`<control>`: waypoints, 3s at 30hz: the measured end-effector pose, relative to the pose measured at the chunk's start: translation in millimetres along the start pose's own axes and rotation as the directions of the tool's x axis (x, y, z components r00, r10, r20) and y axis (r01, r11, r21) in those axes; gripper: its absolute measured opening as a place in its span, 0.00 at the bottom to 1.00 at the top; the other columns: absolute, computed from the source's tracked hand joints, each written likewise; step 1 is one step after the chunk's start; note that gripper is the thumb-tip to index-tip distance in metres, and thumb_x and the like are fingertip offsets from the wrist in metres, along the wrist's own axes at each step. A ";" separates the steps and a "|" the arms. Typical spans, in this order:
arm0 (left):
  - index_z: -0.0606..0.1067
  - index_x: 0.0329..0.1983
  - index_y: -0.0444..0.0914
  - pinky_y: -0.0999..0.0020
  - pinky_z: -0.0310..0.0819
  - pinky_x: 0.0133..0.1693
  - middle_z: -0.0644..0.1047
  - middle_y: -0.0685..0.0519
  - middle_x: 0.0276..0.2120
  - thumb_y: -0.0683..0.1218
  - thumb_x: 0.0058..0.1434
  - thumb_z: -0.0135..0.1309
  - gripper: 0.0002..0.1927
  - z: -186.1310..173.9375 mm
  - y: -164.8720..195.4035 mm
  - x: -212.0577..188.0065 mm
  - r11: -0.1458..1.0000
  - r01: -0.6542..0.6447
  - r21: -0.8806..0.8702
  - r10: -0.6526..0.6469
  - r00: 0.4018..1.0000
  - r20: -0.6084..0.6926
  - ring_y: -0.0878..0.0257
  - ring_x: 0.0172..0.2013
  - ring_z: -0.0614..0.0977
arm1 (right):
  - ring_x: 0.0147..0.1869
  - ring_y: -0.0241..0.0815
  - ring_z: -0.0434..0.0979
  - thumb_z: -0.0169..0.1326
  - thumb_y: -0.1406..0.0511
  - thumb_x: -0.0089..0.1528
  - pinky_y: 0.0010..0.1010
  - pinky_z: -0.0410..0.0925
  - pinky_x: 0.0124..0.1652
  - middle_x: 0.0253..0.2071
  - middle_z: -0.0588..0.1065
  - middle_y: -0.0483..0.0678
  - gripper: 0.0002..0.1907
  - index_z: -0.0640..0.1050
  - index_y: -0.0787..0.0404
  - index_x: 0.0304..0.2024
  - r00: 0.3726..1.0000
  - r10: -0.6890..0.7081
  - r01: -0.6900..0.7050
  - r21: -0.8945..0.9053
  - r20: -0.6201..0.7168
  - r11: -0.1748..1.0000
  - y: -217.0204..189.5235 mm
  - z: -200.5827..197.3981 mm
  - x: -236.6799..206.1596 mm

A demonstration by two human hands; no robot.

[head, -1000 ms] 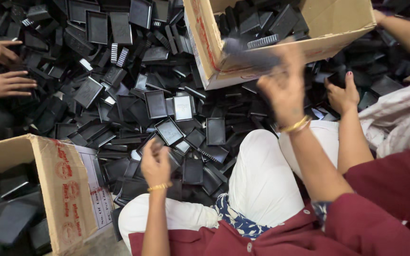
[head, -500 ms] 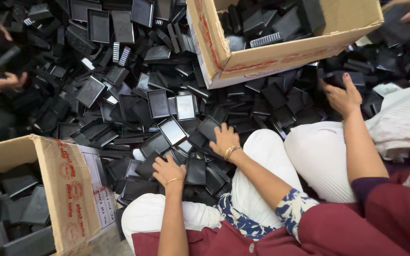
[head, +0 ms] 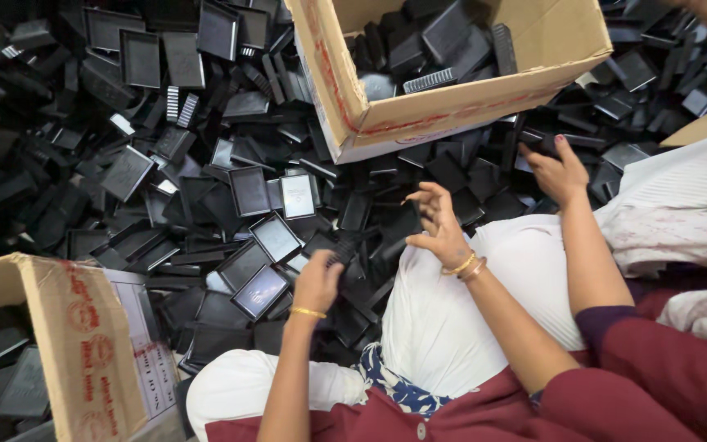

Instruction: The person sits on the floor among a large pile of black plastic boxes, picks up individual boxes, turns them over in their hands, and places them into nearby cardboard cartons. Other workers around them handle boxes from the pile at the same time.

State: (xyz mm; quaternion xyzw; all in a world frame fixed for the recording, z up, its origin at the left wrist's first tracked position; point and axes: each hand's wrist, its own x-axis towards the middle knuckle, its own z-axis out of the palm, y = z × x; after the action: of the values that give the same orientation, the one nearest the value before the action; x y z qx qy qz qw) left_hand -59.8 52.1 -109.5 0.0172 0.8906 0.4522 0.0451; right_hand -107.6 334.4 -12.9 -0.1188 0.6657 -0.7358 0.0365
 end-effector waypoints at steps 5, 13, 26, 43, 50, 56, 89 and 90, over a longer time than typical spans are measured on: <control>0.68 0.70 0.36 0.61 0.64 0.62 0.73 0.44 0.58 0.48 0.68 0.52 0.28 -31.5 11.7 -30.9 0.614 0.047 -0.788 -0.015 0.999 0.048 0.52 0.59 0.72 | 0.72 0.48 0.65 0.66 0.69 0.53 0.40 0.59 0.70 0.70 0.66 0.56 0.52 0.55 0.58 0.75 0.911 0.169 -0.256 0.194 0.377 0.947 5.9 40.9 -14.1; 0.51 0.75 0.30 0.59 0.62 0.60 0.66 0.37 0.60 0.52 0.52 0.67 0.54 -37.2 90.7 -74.1 0.900 -0.400 -0.173 0.336 0.890 -0.309 0.49 0.59 0.68 | 0.76 0.49 0.63 0.67 0.68 0.55 0.41 0.58 0.72 0.71 0.65 0.56 0.51 0.55 0.58 0.76 0.899 0.127 -0.307 0.397 0.420 0.865 8.2 85.8 -18.8; 0.63 0.68 0.31 0.58 0.69 0.60 0.67 0.31 0.63 0.47 0.51 0.65 0.43 -52.0 107.4 -88.7 0.871 -0.488 0.047 0.464 0.790 -0.401 0.38 0.60 0.73 | 0.61 0.46 0.73 0.60 0.63 0.65 0.39 0.69 0.57 0.61 0.71 0.57 0.40 0.58 0.58 0.75 0.927 0.304 -0.374 0.504 0.219 0.778 19.5 99.0 -19.2; 0.75 0.63 0.43 0.52 0.71 0.54 0.73 0.41 0.54 0.47 0.66 0.55 0.21 -81.8 -4.2 28.1 0.976 0.040 0.215 0.038 0.937 -0.346 0.45 0.53 0.75 | 0.47 0.47 0.81 0.58 0.58 0.63 0.38 0.76 0.43 0.51 0.75 0.52 0.17 0.75 0.56 0.51 0.993 -0.108 0.111 0.080 -0.043 0.991 -44.6 78.5 66.5; 0.78 0.44 0.47 0.45 0.67 0.54 0.71 0.47 0.55 0.48 0.57 0.59 0.11 -42.2 -34.2 20.9 0.596 0.139 0.790 0.022 0.982 -0.190 0.45 0.61 0.68 | 0.61 0.67 0.65 0.59 0.53 0.59 0.53 0.65 0.52 0.65 0.60 0.69 0.22 0.77 0.57 0.50 0.916 0.344 0.124 -0.960 0.208 0.252 118.6 130.3 -4.3; 0.72 0.44 0.34 0.54 0.68 0.57 0.74 0.44 0.48 0.41 0.56 0.58 0.14 -85.7 -45.7 -28.6 0.941 -0.090 0.327 0.226 0.884 -0.408 0.45 0.53 0.75 | 0.63 0.71 0.63 0.64 0.61 0.53 0.52 0.61 0.57 0.65 0.59 0.71 0.13 0.78 0.52 0.39 0.936 0.152 0.205 -0.844 0.317 0.496 115.8 116.2 -29.3; 0.75 0.56 0.34 0.62 0.73 0.56 0.74 0.42 0.58 0.42 0.52 0.68 0.28 -71.8 90.1 -96.4 0.892 -0.355 -0.280 0.207 0.871 -0.446 0.51 0.56 0.78 | 0.68 0.41 0.70 0.64 0.75 0.56 0.33 0.67 0.64 0.66 0.69 0.52 0.44 0.62 0.64 0.74 0.826 0.237 -0.388 0.212 0.511 0.897 0.7 107.5 -22.0; 0.76 0.56 0.34 0.61 0.73 0.57 0.74 0.42 0.57 0.42 0.52 0.68 0.27 -74.2 89.9 -96.3 0.884 -0.364 -0.292 0.222 0.878 -0.423 0.50 0.56 0.79 | 0.68 0.41 0.70 0.65 0.76 0.55 0.33 0.68 0.65 0.66 0.68 0.52 0.44 0.63 0.65 0.73 0.835 0.203 -0.336 0.181 0.512 0.924 2.0 106.3 -22.3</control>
State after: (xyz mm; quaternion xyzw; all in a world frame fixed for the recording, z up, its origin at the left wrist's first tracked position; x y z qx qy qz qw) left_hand 28.1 38.7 12.8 0.0582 0.7699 0.6048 -0.1952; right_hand -62.5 235.8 -8.7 -0.1971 0.5415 -0.7514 0.3215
